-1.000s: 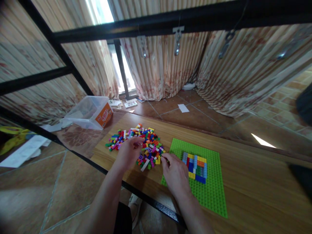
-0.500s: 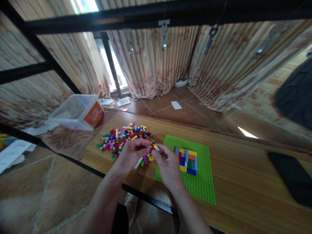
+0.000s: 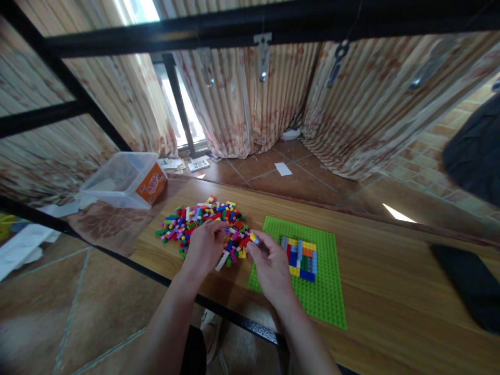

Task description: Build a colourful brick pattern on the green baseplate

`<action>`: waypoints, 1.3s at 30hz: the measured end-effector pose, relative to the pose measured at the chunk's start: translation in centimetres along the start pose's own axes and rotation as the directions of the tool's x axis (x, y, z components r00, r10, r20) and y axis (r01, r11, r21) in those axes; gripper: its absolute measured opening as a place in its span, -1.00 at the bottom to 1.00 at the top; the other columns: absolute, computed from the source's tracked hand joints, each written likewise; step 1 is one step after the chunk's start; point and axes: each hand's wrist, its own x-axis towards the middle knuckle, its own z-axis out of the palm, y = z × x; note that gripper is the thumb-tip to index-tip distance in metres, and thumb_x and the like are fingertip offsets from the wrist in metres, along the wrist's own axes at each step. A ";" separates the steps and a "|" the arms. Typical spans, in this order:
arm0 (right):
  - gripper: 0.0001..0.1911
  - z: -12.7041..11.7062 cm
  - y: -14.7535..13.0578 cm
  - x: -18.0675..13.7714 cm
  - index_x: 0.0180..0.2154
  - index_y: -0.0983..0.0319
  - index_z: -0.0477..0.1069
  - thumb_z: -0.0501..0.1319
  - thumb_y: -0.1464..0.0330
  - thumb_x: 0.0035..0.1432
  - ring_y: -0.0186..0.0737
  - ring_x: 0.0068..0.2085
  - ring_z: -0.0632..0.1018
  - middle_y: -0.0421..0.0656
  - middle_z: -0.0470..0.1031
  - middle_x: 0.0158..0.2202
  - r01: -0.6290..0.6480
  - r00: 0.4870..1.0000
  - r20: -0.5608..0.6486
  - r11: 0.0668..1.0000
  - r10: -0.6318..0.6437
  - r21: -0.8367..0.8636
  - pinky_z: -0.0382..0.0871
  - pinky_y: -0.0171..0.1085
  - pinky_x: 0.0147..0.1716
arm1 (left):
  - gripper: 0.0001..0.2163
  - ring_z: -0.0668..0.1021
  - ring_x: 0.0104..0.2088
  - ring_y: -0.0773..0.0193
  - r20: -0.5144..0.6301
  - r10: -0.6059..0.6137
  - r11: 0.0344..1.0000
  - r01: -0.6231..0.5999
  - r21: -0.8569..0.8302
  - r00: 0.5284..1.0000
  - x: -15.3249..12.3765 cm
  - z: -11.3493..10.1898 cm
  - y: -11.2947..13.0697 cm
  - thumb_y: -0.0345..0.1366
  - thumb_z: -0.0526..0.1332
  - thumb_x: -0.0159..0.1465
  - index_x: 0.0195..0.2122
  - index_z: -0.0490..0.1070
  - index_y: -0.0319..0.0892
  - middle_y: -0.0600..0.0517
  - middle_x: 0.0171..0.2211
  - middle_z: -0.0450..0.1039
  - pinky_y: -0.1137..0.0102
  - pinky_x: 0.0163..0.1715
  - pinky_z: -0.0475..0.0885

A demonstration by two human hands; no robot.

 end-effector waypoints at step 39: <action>-0.82 -1.0 -1.7 -0.9 -0.15 0.07 0.57 0.26 0.30 0.19 -0.17 -0.19 0.58 -0.15 0.60 -0.21 0.413 0.906 0.057 0.850 -0.418 -0.327 0.48 -0.18 -0.15 | -0.63 0.59 -0.52 0.35 0.598 -0.171 0.145 0.620 -0.771 0.783 -1.5 -0.3 2.9 -0.19 0.56 -0.17 -0.40 0.60 -0.31 -0.03 -0.52 0.58 0.50 -0.45 0.52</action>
